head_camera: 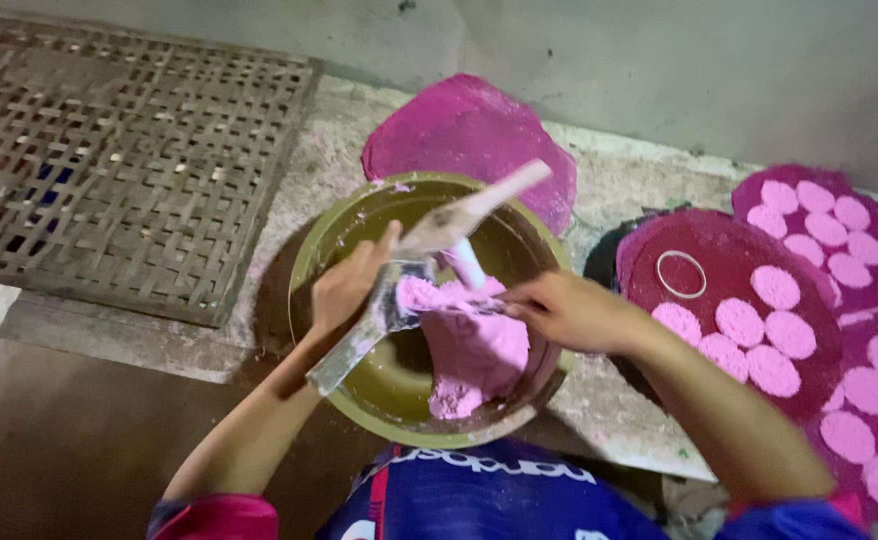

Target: The person fills a hand-held extruder mold with pink batter from a large bowl, then presses the mold to deposit round batter discs onto round red trays, repeating the fill-and-press cycle and repositioning the trays as they fill with discs.

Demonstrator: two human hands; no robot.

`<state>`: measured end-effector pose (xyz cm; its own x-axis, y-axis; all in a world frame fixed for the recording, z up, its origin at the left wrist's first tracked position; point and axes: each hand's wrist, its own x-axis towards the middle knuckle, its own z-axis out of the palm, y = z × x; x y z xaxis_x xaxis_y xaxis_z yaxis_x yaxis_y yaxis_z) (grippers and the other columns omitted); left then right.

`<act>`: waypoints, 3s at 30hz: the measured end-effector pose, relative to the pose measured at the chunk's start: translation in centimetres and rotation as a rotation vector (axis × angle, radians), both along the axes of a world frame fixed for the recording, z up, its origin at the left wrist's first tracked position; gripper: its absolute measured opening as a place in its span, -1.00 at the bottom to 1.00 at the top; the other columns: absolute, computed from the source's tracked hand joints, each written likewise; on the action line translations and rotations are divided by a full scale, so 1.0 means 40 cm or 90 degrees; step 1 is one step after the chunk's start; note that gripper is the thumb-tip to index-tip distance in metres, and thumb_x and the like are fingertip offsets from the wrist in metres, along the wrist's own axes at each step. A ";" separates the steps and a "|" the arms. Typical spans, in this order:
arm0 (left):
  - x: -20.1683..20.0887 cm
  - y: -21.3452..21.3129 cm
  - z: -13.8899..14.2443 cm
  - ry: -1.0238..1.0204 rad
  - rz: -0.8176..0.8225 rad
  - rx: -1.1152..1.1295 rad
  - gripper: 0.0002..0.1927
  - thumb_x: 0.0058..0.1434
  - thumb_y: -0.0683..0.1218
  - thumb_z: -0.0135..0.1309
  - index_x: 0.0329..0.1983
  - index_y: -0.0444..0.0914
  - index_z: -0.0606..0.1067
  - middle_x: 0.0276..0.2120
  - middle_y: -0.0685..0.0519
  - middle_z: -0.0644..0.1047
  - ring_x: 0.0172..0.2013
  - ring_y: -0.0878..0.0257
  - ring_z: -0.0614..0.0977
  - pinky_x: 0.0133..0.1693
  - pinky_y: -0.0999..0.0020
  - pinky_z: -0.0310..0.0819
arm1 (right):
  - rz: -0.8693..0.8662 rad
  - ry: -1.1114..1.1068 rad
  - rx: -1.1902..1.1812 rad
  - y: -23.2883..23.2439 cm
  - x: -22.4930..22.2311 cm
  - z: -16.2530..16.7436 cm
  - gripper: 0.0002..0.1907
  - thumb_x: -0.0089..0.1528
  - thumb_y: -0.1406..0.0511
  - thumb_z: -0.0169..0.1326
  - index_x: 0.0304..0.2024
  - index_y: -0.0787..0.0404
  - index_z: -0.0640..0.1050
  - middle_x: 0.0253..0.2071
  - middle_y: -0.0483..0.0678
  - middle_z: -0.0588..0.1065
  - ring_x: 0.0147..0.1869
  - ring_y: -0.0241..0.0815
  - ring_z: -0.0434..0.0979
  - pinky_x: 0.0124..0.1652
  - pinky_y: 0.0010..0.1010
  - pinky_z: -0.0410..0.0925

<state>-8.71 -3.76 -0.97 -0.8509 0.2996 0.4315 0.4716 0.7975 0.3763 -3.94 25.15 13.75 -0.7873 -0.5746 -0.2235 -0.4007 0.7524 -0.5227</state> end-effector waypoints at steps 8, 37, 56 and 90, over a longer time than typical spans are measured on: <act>0.083 0.057 -0.080 -0.408 -0.161 0.148 -0.48 0.20 0.07 0.22 0.20 -0.14 0.46 0.03 0.01 0.59 -0.01 0.10 0.61 0.02 0.10 0.39 | 0.249 0.580 0.267 -0.136 0.123 -0.062 -0.57 0.06 0.26 0.03 -0.05 0.35 0.52 -0.32 0.05 0.55 -0.37 -0.09 0.60 -0.46 -0.33 0.46; 0.106 0.070 0.141 0.000 -0.108 0.158 -0.30 0.08 0.05 0.28 0.33 -0.09 0.41 0.07 -0.08 0.59 -0.04 -0.01 0.65 -0.01 0.15 0.55 | 0.149 0.477 0.362 -0.173 0.110 0.042 -0.82 0.20 0.31 0.02 -0.20 0.29 0.50 -0.39 0.00 0.49 -0.39 -0.09 0.63 -0.51 -0.29 0.45; 0.045 -0.003 0.107 -0.001 0.132 0.043 -0.24 0.13 0.09 0.28 0.38 -0.17 0.34 0.36 -0.13 0.41 0.21 -0.15 0.48 0.10 -0.16 0.41 | -0.131 0.043 -0.324 -0.084 0.131 -0.209 -0.58 0.29 0.41 0.04 0.21 0.29 0.50 -0.09 0.27 0.60 -0.08 0.04 0.69 -0.07 -0.26 0.47; 0.413 0.854 0.211 -0.611 -0.293 0.298 -0.54 0.03 0.12 0.26 -0.05 -0.17 0.52 -0.20 0.00 0.62 -0.18 0.14 0.68 -0.17 0.22 0.55 | 0.040 0.253 -0.475 0.802 0.339 -0.001 -0.44 0.30 0.16 0.04 0.34 0.10 0.32 0.30 0.37 0.40 0.20 0.22 0.62 0.05 -0.11 0.54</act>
